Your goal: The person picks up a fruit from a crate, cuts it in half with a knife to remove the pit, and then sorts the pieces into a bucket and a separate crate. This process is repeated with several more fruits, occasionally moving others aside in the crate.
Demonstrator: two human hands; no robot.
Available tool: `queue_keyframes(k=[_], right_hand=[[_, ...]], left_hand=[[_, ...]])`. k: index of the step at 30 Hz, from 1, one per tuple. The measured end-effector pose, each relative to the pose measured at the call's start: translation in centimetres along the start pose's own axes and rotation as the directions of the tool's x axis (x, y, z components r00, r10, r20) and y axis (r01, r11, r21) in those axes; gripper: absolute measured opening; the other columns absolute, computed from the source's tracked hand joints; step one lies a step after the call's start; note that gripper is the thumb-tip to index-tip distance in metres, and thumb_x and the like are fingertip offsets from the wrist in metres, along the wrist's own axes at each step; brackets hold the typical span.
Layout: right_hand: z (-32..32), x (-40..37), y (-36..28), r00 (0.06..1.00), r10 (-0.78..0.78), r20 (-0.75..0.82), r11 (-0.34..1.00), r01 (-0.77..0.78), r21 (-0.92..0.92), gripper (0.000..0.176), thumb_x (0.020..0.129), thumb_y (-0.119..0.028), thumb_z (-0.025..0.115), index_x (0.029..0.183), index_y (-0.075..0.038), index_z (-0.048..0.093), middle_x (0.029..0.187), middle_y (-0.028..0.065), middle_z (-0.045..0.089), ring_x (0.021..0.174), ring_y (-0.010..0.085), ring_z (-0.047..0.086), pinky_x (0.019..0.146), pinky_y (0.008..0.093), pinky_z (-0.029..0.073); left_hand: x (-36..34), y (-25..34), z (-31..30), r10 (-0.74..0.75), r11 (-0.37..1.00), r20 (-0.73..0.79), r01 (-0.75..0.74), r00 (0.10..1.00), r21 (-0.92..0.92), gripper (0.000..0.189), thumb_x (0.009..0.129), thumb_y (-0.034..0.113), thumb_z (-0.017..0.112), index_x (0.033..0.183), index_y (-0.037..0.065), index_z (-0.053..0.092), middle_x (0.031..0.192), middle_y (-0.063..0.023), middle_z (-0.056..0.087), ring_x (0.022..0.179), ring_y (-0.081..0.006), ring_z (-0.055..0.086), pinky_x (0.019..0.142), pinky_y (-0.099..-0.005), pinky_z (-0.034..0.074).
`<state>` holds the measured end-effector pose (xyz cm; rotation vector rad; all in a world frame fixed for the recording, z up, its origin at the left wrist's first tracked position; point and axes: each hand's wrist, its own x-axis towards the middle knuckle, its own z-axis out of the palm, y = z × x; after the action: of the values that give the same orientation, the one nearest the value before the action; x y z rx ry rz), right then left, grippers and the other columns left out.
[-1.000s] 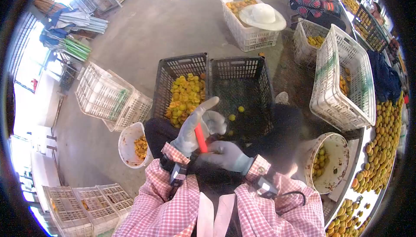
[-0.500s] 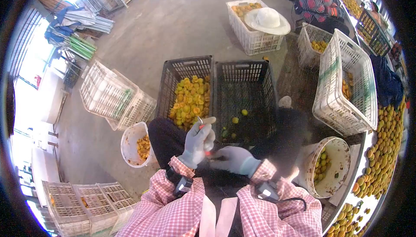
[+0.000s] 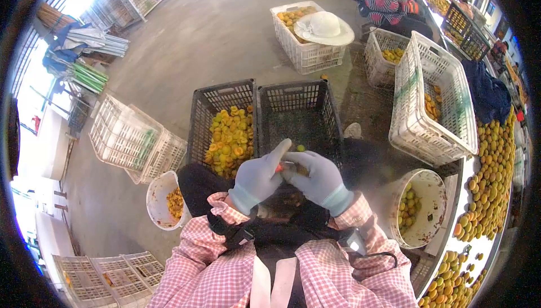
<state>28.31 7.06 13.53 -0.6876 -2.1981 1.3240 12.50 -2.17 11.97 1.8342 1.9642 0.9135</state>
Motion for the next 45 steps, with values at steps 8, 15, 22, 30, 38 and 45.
queue_keyframes(k=[8,15,22,30,38,45], right_hand=[[2.0,-1.3,2.7,0.991,0.11,-0.076,0.992,-0.114,-0.047,0.019,0.089,-0.018,0.062,0.093,0.001,0.066,0.082,0.0075,0.065,0.073,0.0168,0.062,0.065,0.028,0.049],[0.1,-2.6,10.9,0.745,0.667,-0.011,0.244,-0.204,0.948,0.022,0.094,-0.026,0.056,0.098,-0.004,0.055,0.078,0.0025,0.057,0.064,0.0113,0.054,0.05,0.0222,0.044],[3.3,-3.9,5.6,0.83,0.412,0.377,0.013,-0.419,0.908,0.018,0.094,-0.023,0.055,0.1,-0.007,0.055,0.078,0.0024,0.056,0.065,0.0125,0.055,0.053,0.0241,0.044],[5.8,-4.2,2.6,0.72,0.302,0.625,0.236,-0.692,0.683,0.021,0.094,-0.021,0.055,0.102,-0.002,0.058,0.087,0.01,0.065,0.064,0.0144,0.059,0.052,0.0242,0.045],[5.2,-4.6,1.7,0.842,0.383,0.38,0.394,-0.521,0.757,0.022,0.089,-0.013,0.063,0.105,0.001,0.061,0.086,0.0064,0.065,0.069,0.0114,0.06,0.062,0.0236,0.048],[3.5,-4.9,4.9,0.91,0.347,0.225,0.64,-0.406,0.652,0.017,0.09,-0.004,0.058,0.106,0.001,0.062,0.087,0.0045,0.064,0.073,0.0094,0.058,0.067,0.0227,0.048]], left_hand=[[-1.1,-0.3,1.1,-0.057,0.954,0.227,-0.014,0.972,0.3,0.069,0.079,0.02,0.062,0.141,0.008,0.036,0.103,-0.016,0.063,0.081,-0.0316,0.064,0.066,-0.038,0.051],[-7.0,-1.0,-4.2,0.019,0.997,-0.575,-0.057,0.818,-0.049,0.061,0.082,0.009,0.066,0.136,0.001,0.039,0.121,-0.0158,0.056,0.107,-0.0248,0.057,0.093,-0.0348,0.045],[-9.3,-4.0,-0.6,-0.298,0.516,-0.06,0.108,0.953,-0.85,0.088,0.083,0.027,0.072,0.147,0.003,0.017,0.135,-0.0176,0.045,0.124,-0.0269,0.047,0.104,-0.0392,0.035],[-6.6,-1.6,-0.5,-0.116,0.198,0.097,0.119,0.988,-0.973,0.068,0.086,0.026,0.067,0.14,-0.001,0.033,0.113,-0.0154,0.06,0.111,-0.0272,0.056,0.099,-0.0415,0.041],[-5.5,-2.4,-1.9,-0.276,0.309,-0.002,0.087,0.961,-0.947,0.057,0.093,0.025,0.056,0.14,0.0,0.034,0.112,-0.0171,0.06,0.106,-0.0313,0.058,0.097,-0.0439,0.043],[-7.6,-6.6,-7.5,-0.463,0.409,-0.498,-0.322,0.733,-0.854,0.061,0.096,0.043,0.045,0.139,0.0,0.034,0.134,-0.0161,0.047,0.128,-0.0274,0.042,0.112,-0.0397,0.028]])
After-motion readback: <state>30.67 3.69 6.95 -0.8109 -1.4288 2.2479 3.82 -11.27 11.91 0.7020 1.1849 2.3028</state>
